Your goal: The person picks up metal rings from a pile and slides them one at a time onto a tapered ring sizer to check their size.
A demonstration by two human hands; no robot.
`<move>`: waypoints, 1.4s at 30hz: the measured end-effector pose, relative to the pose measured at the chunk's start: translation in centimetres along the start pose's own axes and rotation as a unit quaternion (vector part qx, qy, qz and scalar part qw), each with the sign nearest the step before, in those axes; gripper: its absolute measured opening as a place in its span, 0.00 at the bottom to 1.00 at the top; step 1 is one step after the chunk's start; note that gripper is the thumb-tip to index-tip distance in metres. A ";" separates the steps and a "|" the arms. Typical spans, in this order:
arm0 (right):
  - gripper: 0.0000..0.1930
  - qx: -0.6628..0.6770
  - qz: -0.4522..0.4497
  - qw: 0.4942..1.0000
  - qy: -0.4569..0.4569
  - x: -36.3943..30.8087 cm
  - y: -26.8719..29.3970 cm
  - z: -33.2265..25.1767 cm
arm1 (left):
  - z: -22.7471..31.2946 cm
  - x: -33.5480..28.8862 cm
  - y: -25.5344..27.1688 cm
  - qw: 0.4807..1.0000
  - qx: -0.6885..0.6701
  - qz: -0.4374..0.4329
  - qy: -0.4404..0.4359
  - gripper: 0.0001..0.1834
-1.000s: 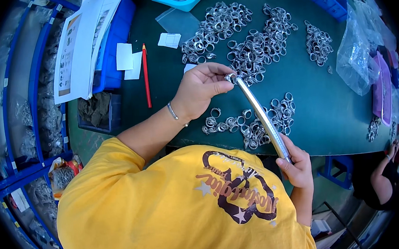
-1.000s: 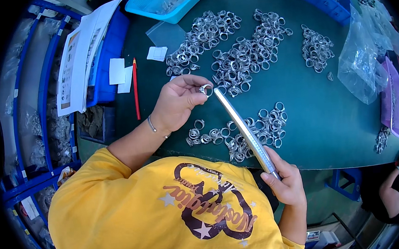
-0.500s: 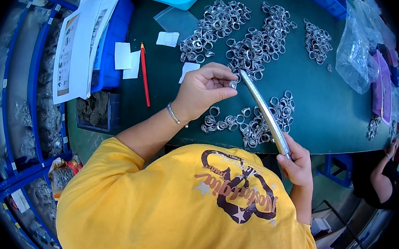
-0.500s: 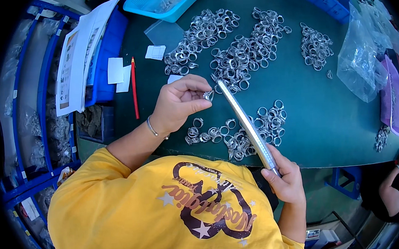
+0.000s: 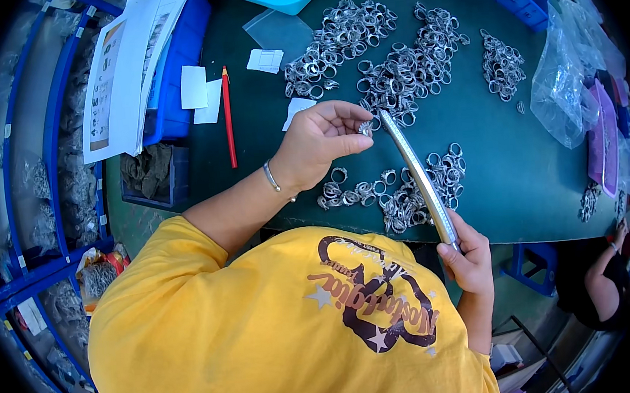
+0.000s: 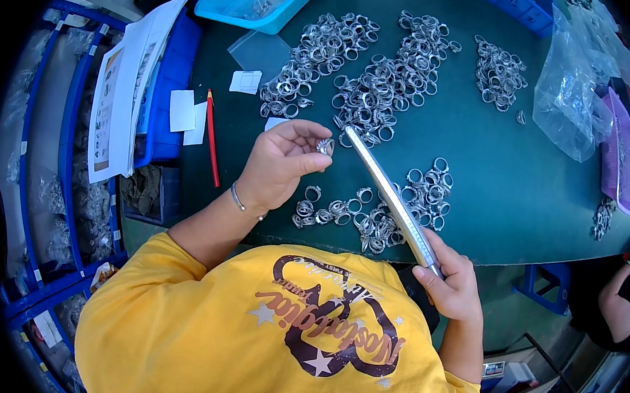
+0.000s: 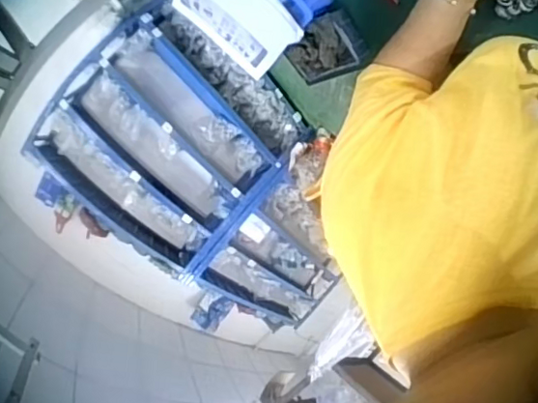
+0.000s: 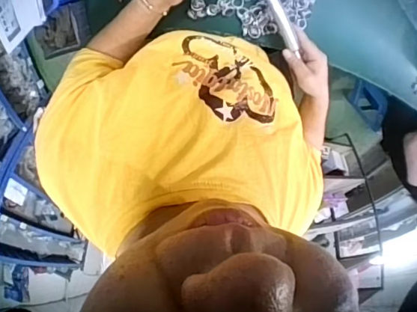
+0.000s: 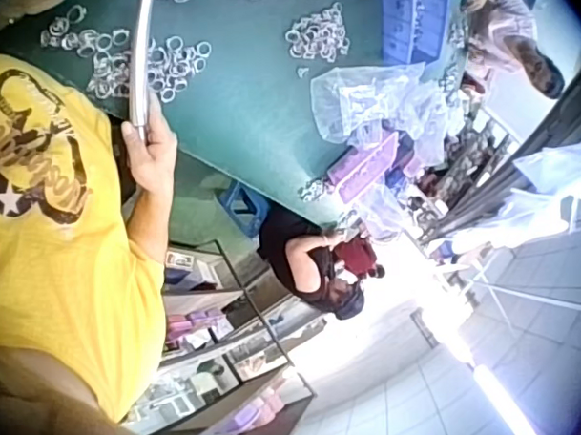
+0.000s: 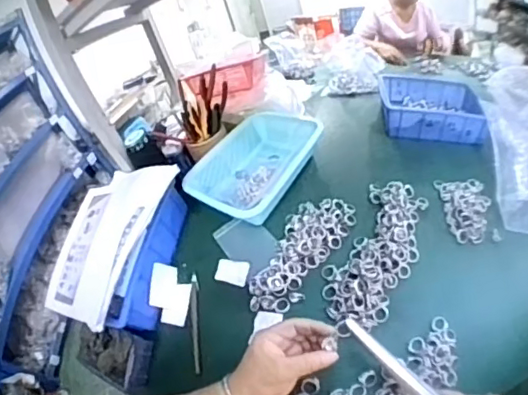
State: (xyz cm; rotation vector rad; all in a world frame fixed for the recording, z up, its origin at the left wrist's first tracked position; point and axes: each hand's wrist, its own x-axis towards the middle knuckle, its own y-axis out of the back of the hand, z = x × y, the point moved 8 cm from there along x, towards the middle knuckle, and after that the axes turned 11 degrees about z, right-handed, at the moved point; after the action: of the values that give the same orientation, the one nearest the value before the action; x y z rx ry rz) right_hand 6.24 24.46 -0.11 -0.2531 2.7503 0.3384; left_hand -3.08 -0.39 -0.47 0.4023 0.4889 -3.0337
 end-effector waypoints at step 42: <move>0.26 0.066 0.036 0.997 -0.019 0.3 0.5 -0.2 | 2.9 -1.4 -2.4 0.870 0.298 0.005 -0.394 0.08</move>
State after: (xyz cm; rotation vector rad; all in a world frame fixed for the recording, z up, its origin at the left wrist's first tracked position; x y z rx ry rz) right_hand 5.82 24.83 0.06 -0.1131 2.7341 0.1768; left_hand -2.60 0.96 3.24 -0.8093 -0.4977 -2.8967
